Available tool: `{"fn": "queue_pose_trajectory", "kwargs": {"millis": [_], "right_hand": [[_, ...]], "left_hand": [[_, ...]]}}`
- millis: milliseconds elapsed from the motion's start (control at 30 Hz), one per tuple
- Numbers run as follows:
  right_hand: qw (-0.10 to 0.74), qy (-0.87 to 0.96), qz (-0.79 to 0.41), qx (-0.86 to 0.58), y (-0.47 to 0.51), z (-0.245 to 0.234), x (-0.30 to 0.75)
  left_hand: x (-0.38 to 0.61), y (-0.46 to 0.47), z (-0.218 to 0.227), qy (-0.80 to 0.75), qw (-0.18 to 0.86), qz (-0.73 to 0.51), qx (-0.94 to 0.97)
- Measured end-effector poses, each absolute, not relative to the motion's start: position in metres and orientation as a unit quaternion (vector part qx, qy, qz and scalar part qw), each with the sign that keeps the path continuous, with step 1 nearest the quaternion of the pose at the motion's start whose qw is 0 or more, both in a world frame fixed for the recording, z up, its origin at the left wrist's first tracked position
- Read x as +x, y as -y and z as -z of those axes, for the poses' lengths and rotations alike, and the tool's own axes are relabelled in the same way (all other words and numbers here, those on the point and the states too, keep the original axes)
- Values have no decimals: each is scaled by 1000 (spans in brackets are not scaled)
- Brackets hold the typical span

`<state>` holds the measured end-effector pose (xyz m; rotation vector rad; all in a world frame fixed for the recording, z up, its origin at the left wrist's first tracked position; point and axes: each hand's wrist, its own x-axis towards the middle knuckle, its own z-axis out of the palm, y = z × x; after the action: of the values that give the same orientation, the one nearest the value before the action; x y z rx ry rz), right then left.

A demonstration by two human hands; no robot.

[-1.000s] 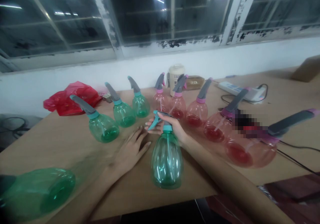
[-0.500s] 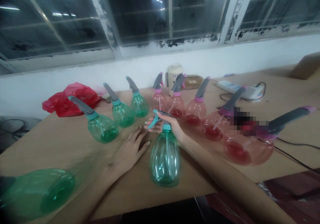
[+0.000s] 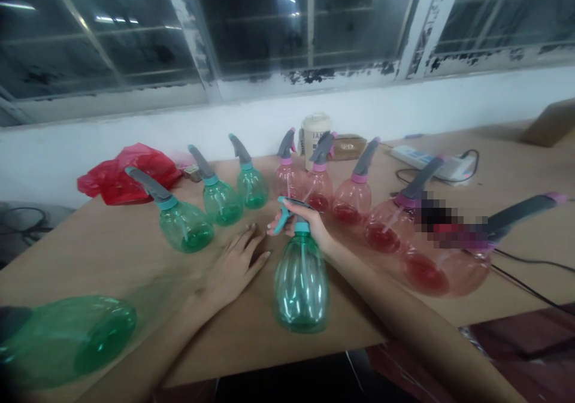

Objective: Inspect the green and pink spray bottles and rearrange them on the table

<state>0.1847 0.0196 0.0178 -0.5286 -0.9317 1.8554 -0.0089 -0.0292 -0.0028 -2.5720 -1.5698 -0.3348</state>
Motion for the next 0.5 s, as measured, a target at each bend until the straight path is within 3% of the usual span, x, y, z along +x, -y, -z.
{"fn": "queue_pose_trajectory", "kwargs": {"millis": [133,500], "right_hand": [[431,390,-789,-198,-19,-19,183],[438,372,-796,-188,-19,-17,182]], "left_hand": [[-8,29,1,519,44,99,-848],[-7,28,2,517,36,99,-849]]}}
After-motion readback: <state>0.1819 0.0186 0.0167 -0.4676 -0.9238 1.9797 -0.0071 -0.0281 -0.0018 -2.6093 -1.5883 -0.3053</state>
